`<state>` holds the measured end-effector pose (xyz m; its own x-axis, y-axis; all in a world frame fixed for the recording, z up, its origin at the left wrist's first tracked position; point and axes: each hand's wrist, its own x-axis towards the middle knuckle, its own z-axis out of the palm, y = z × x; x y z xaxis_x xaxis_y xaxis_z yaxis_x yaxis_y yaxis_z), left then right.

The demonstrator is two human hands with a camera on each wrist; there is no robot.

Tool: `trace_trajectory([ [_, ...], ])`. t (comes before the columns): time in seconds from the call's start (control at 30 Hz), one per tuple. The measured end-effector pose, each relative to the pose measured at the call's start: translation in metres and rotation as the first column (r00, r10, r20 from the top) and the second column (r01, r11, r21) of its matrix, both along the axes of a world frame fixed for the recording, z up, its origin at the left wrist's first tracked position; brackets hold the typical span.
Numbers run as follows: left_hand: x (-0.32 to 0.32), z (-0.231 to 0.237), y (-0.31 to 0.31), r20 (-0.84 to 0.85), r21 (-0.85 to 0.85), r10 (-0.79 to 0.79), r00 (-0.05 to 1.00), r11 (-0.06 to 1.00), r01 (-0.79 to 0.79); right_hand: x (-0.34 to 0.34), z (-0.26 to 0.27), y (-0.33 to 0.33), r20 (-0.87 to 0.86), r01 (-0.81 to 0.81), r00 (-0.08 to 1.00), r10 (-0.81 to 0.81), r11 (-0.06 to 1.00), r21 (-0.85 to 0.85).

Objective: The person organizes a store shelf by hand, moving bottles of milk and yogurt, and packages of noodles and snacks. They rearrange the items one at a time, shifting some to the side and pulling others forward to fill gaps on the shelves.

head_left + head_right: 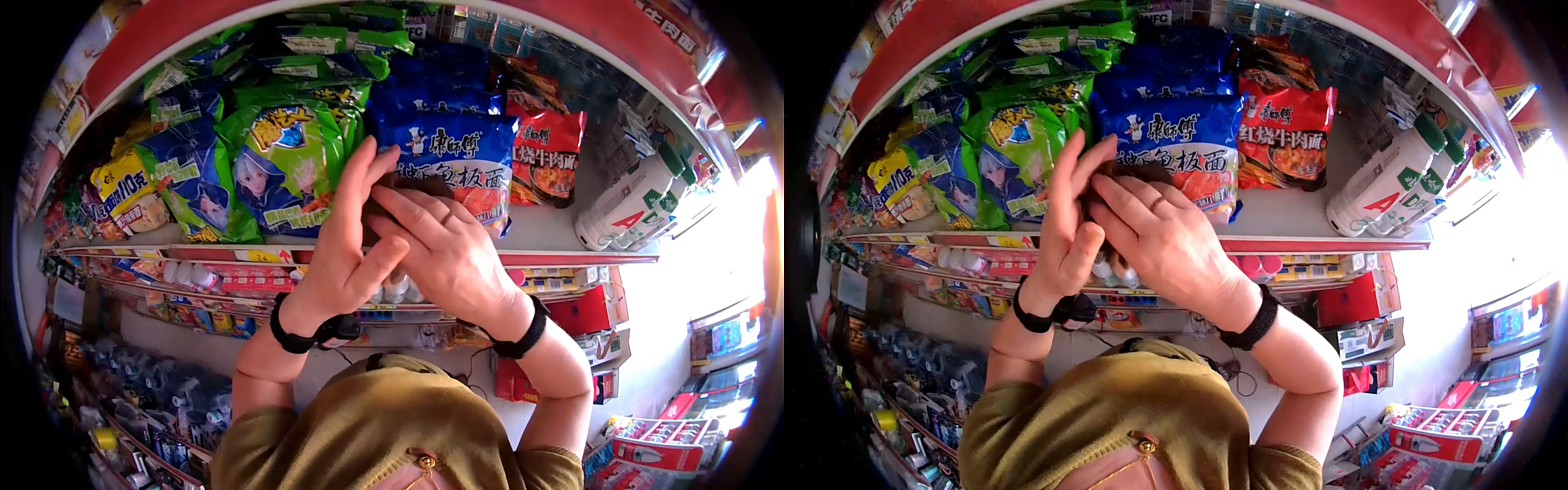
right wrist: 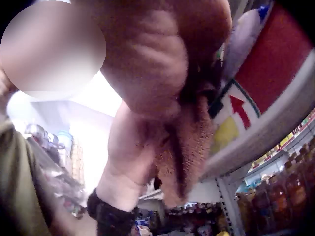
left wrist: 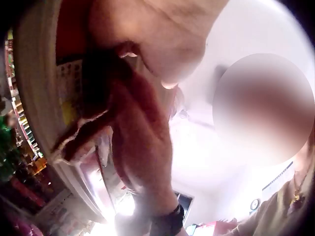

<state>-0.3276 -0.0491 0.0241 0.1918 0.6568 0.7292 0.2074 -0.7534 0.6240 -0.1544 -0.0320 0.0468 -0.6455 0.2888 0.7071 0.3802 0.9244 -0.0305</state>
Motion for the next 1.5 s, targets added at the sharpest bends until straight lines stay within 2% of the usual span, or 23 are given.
trace_trajectory([
  [0.03, -0.004, 0.001, 0.0, -0.048, 0.022, 0.019, 0.999, 1.0, -0.018, 0.001, -0.002, 0.001, 0.074, 0.041, 0.996, -0.044, 0.998, 0.048],
  [0.07, -0.001, 0.003, -0.003, -0.014, -0.037, 0.012, 1.0, 0.999, -0.012, 0.005, -0.005, 0.001, 0.086, 0.073, 0.993, -0.083, 0.991, 0.111],
  [0.17, -0.003, 0.009, -0.007, -0.262, 0.022, 0.093, 0.961, 0.996, -0.09, 0.028, 0.003, -0.001, 0.115, 0.168, 0.976, -0.186, 0.975, 0.146],
  [0.3, 0.001, 0.008, -0.006, -0.277, 0.119, 0.097, 0.956, 0.991, -0.066, 0.056, 0.006, 0.006, -0.006, 0.34, 0.94, -0.342, 0.932, 0.127],
  [0.37, 0.004, 0.007, -0.005, -0.274, 0.142, 0.099, 0.957, 0.988, -0.061, 0.056, 0.014, 0.018, -0.04, 0.338, 0.941, -0.336, 0.937, 0.087],
  [0.43, 0.008, 0.009, -0.005, -0.317, 0.158, 0.128, 0.94, 0.984, -0.08, 0.05, 0.025, 0.028, -0.147, 0.322, 0.933, -0.329, 0.944, -0.068],
  [0.47, 0.008, 0.011, -0.006, -0.334, 0.151, 0.142, 0.932, 0.984, -0.096, 0.042, 0.033, 0.029, -0.136, 0.294, 0.944, -0.302, 0.953, -0.077],
  [0.53, 0.008, 0.013, -0.009, -0.344, 0.166, 0.155, 0.926, 0.981, -0.103, 0.026, 0.031, 0.033, 0.035, 0.315, 0.947, -0.318, 0.946, 0.072],
  [0.57, 0.008, 0.013, -0.009, -0.353, 0.148, 0.176, 0.919, 0.98, -0.131, 0.015, 0.03, 0.03, 0.072, 0.253, 0.962, -0.262, 0.961, 0.11],
  [0.6, 0.008, 0.012, -0.008, -0.331, 0.159, 0.173, 0.928, 0.979, -0.126, 0.01, 0.026, 0.027, 0.09, 0.179, 0.978, -0.189, 0.978, 0.108],
  [0.63, 0.007, 0.011, -0.008, -0.329, 0.19, 0.17, 0.929, 0.975, -0.111, 0.007, 0.02, 0.022, 0.113, 0.214, 0.967, -0.228, 0.97, 0.117],
  [0.7, 0.004, 0.009, -0.007, -0.32, 0.205, 0.212, 0.923, 0.967, -0.151, 0.011, 0.013, 0.008, 0.197, 0.149, 0.968, -0.156, 0.988, 0.05],
  [0.8, 0.003, 0.008, -0.008, -0.347, 0.208, 0.218, 0.912, 0.966, -0.152, 0.016, 0.006, -0.005, 0.228, 0.116, 0.965, -0.128, 0.991, 0.065],
  [0.87, 0.004, 0.009, -0.01, -0.373, 0.186, 0.214, 0.903, 0.971, -0.153, 0.026, 0.006, -0.009, 0.202, 0.15, 0.968, -0.146, 0.989, -0.006],
  [0.97, 0.005, 0.007, -0.009, -0.392, 0.178, 0.206, 0.897, 0.973, -0.146, 0.045, 0.0, -0.006, 0.112, 0.256, 0.96, -0.257, 0.966, 0.021],
  [1.03, 0.006, 0.006, -0.009, -0.374, 0.201, 0.205, 0.904, 0.97, -0.137, 0.058, -0.004, -0.005, 0.05, 0.272, 0.961, -0.273, 0.962, 0.023],
  [1.13, 0.011, 0.009, -0.011, -0.41, 0.217, 0.222, 0.885, 0.966, -0.141, 0.072, -0.016, -0.002, -0.125, 0.329, 0.928, -0.351, 0.93, -0.164],
  [1.23, 0.013, 0.001, -0.007, -0.418, 0.218, 0.228, 0.879, 0.965, -0.147, 0.074, -0.021, -0.005, -0.166, 0.332, 0.916, -0.366, 0.921, -0.204],
  [1.3, 0.015, 0.003, -0.009, -0.428, 0.227, 0.248, 0.869, 0.96, -0.162, 0.069, -0.028, -0.007, -0.168, 0.337, 0.918, -0.36, 0.93, -0.15],
  [1.37, 0.017, 0.005, -0.01, -0.458, 0.314, 0.318, 0.83, 0.932, -0.183, 0.065, -0.035, -0.013, -0.101, 0.4, 0.91, -0.403, 0.915, -0.047],
  [1.43, 0.019, 0.002, -0.011, -0.463, 0.313, 0.326, 0.824, 0.93, -0.192, 0.065, -0.042, -0.018, -0.11, 0.401, 0.908, -0.404, 0.915, -0.05],
  [1.5, 0.02, -0.006, -0.008, -0.512, 0.376, 0.41, 0.755, 0.897, -0.232, 0.065, -0.047, -0.021, -0.093, 0.386, 0.918, -0.386, 0.922, -0.023],
])
